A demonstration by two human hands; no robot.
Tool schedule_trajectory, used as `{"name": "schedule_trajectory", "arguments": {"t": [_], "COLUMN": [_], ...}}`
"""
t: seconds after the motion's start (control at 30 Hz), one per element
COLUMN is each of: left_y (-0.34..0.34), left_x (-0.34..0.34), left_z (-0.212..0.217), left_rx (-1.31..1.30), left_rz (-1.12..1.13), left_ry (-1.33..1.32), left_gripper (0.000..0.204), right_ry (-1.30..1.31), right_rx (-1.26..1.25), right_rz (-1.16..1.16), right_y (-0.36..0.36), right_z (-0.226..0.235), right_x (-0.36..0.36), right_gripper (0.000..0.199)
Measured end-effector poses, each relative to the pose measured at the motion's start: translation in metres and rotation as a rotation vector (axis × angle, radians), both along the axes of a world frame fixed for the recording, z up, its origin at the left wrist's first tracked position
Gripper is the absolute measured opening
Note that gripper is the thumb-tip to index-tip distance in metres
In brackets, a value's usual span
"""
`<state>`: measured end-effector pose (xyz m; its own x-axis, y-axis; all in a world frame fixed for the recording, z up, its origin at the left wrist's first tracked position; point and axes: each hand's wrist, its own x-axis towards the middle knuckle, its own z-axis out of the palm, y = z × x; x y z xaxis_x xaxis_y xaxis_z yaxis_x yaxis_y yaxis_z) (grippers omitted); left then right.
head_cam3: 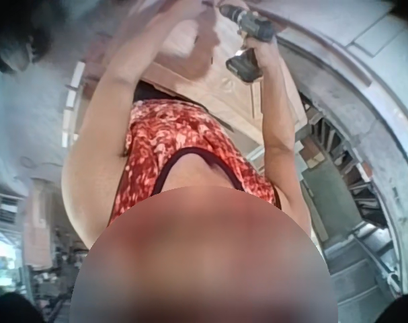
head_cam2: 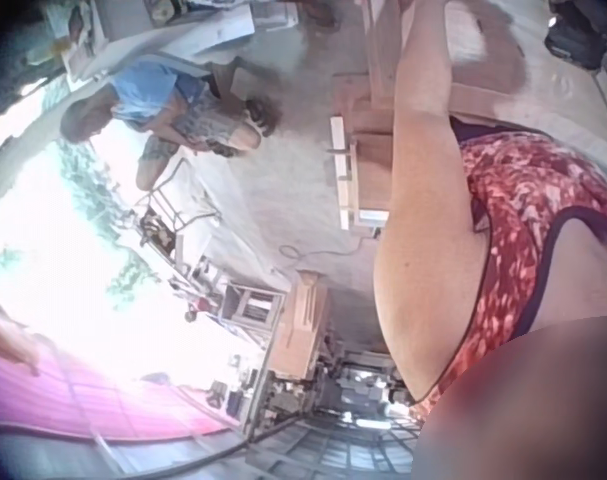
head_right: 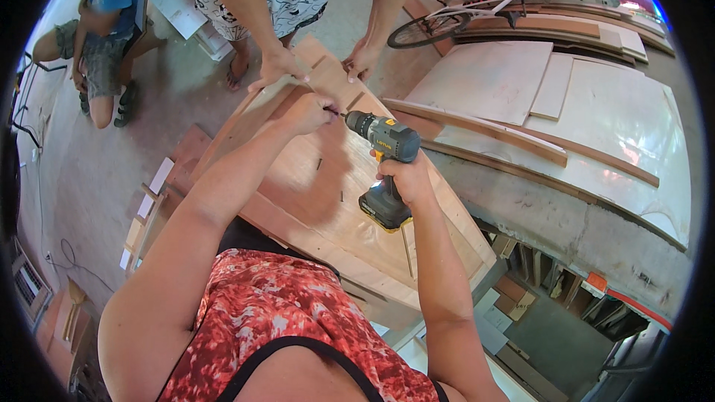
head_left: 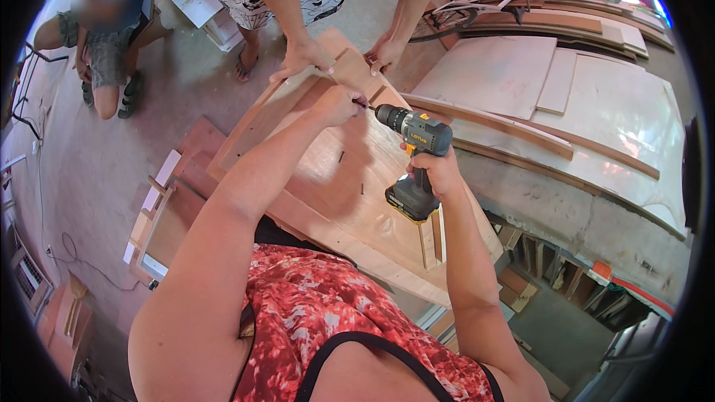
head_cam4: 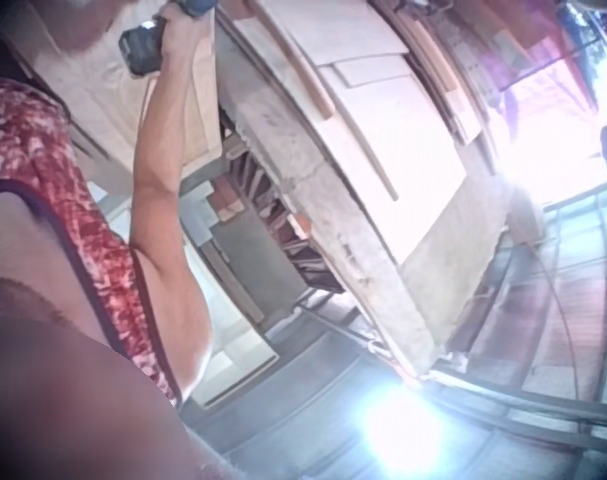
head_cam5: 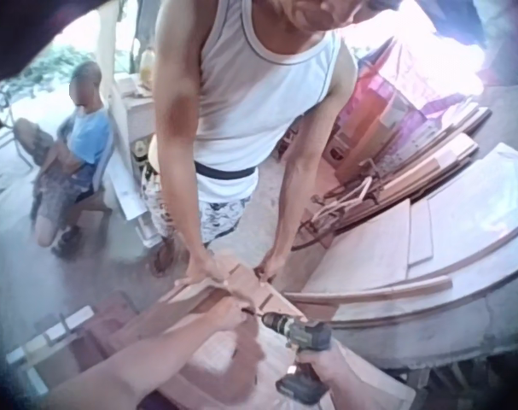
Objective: The person aligns wooden panels and inserts small wooden pieces into pre-drilled slots on a large board. They then use a cordless drill to drive screws into the joints, securing the pieces together. The person also retrieves screws from a nearby drawer and repositions the board during assembly.
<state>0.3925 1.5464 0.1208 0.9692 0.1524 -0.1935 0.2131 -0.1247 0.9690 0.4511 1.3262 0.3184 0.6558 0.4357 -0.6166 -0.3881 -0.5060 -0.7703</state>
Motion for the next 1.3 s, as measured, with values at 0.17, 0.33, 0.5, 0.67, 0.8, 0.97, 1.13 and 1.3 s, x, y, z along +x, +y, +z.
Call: {"name": "schedule_trajectory", "arguments": {"t": [0.17, 0.33, 0.5, 0.67, 0.8, 0.97, 1.13, 1.3], "left_y": [0.001, 0.004, 0.006, 0.005, 0.004, 0.009, 0.014, 0.013], "left_x": [0.004, 0.01, 0.012, 0.016, 0.022, 0.028, 0.035, 0.038], "left_z": [0.014, 0.013, 0.009, 0.014, 0.014, 0.015, 0.004, 0.004], "left_rx": [0.046, 0.128, 0.171, 0.215, 0.281, 0.106, 0.076, 0.137], "left_rz": [-0.047, -0.08, -0.091, -0.151, -0.206, -0.085, -0.065, -0.089], "left_ry": [0.03, -0.014, -0.02, 0.026, -0.005, 0.051, -0.001, 0.017], "left_gripper": [0.016, 0.018, 0.019, 0.02, 0.021, 0.02, 0.019, 0.021], "right_ry": [-0.022, -0.044, -0.087, -0.114, -0.177, -0.17, -0.124, -0.137], "right_rx": [-0.02, -0.033, -0.068, -0.117, -0.17, -0.098, -0.144, -0.147], "right_rz": [0.008, 0.05, 0.087, 0.149, 0.183, 0.109, 0.148, 0.145], "right_y": [-0.002, -0.003, 0.005, -0.001, 0.002, 0.017, 0.019, 0.017], "right_z": [-0.006, -0.011, -0.009, -0.014, -0.017, -0.001, 0.001, -0.003], "right_x": [0.002, 0.005, 0.009, 0.017, 0.022, 0.027, 0.037, 0.039], "right_gripper": [0.052, 0.055, 0.053, 0.051, 0.048, 0.042, 0.041, 0.042]}}
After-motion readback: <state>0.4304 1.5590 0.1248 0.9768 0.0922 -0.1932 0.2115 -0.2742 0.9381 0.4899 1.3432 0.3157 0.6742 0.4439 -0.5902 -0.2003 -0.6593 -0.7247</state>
